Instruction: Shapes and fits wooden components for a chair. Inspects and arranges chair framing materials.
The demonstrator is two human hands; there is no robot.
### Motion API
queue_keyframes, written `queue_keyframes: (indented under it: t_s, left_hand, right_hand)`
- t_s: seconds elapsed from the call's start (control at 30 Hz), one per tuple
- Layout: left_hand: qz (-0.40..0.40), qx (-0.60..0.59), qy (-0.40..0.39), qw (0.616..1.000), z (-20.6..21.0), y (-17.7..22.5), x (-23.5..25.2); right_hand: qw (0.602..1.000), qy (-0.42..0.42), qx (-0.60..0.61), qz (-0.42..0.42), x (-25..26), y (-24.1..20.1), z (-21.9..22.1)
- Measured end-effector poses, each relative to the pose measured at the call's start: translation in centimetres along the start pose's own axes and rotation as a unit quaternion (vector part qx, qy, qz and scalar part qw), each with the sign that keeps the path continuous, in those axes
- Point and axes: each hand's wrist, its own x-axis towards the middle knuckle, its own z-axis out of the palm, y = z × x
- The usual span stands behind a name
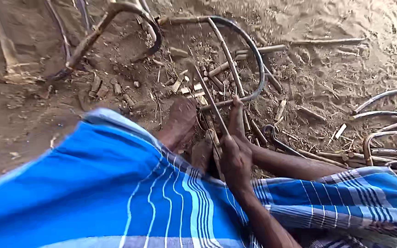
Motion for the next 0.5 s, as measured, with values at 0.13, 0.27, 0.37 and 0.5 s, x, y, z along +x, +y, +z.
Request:
queue_keyframes:
  t_s: [0.13,0.27,0.37,0.5]
  left_hand:
    - [0.018,-0.004,-0.008,1.0,0.2,-1.0,0.7]
    - [0.035,-0.009,0.013,0.999,0.7,-0.8,0.1]
    - [0.036,-0.003,0.021,0.999,-0.2,-0.9,0.9]
    - [0.032,-0.041,0.03,0.998,0.9,-1.1,0.8]
  right_hand:
    - [0.998,0.037,-0.045,-0.015,3.3,-0.2,1.2]
    - [0.999,0.022,-0.027,-0.017,2.3,-0.3,1.0]
    - [0.999,0.027,-0.023,-0.001,0.7,-0.5,0.4]
    - [0.997,0.041,0.019,-0.056,7.1,1.3,3.1]
